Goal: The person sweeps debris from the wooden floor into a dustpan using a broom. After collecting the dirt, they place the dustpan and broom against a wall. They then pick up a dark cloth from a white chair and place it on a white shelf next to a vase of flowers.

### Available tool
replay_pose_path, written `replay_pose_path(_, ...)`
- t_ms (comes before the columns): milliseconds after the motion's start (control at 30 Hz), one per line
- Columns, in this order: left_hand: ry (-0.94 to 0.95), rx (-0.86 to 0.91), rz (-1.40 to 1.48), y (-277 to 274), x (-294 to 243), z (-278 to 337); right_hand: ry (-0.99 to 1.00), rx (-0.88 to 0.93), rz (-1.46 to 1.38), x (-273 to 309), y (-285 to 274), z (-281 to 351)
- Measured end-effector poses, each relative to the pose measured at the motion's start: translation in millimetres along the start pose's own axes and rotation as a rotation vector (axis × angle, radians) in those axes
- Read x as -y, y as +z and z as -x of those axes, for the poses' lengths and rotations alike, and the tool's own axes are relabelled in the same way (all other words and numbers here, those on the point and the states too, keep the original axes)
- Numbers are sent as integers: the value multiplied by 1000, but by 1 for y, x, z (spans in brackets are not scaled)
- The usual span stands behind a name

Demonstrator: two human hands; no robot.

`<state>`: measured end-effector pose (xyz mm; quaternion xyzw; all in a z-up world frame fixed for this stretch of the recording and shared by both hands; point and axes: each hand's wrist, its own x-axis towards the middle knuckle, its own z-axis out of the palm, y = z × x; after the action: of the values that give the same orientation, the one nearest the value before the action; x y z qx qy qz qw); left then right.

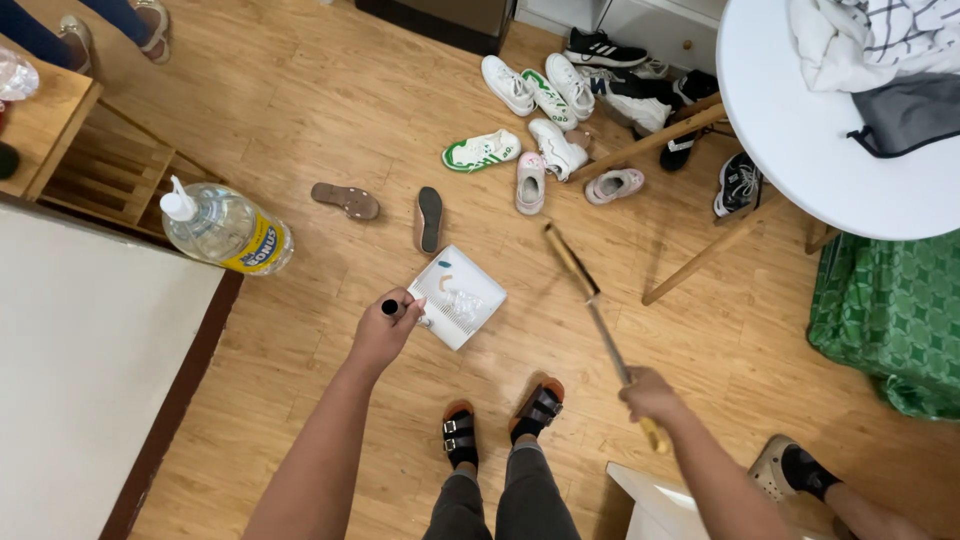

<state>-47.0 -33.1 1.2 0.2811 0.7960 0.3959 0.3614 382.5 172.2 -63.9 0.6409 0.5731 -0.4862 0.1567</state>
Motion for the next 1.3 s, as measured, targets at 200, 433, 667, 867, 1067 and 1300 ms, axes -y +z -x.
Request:
replay_pose_path(200,62,-49,-124,-10,2,16,-22,194,92,12,14,40)
replay_pose_path(433,173,-72,19,-58,52,47,-99,328,-255,60,-24,69)
replay_pose_path(667,55,-71,-15,-114,53,82,-58,901,-781,143,71,-10)
replay_pose_path(867,-53,-106,-40,-120,76,80,-42,667,-722,181,157,-33)
replay_pose_path(1067,-44,-170,-16,-121,79,73,113,456,-691,167,131,-10)
replay_pose_path(1300,-89,-224,-13,-109,72,59,82,310,-464,147,57,-41)
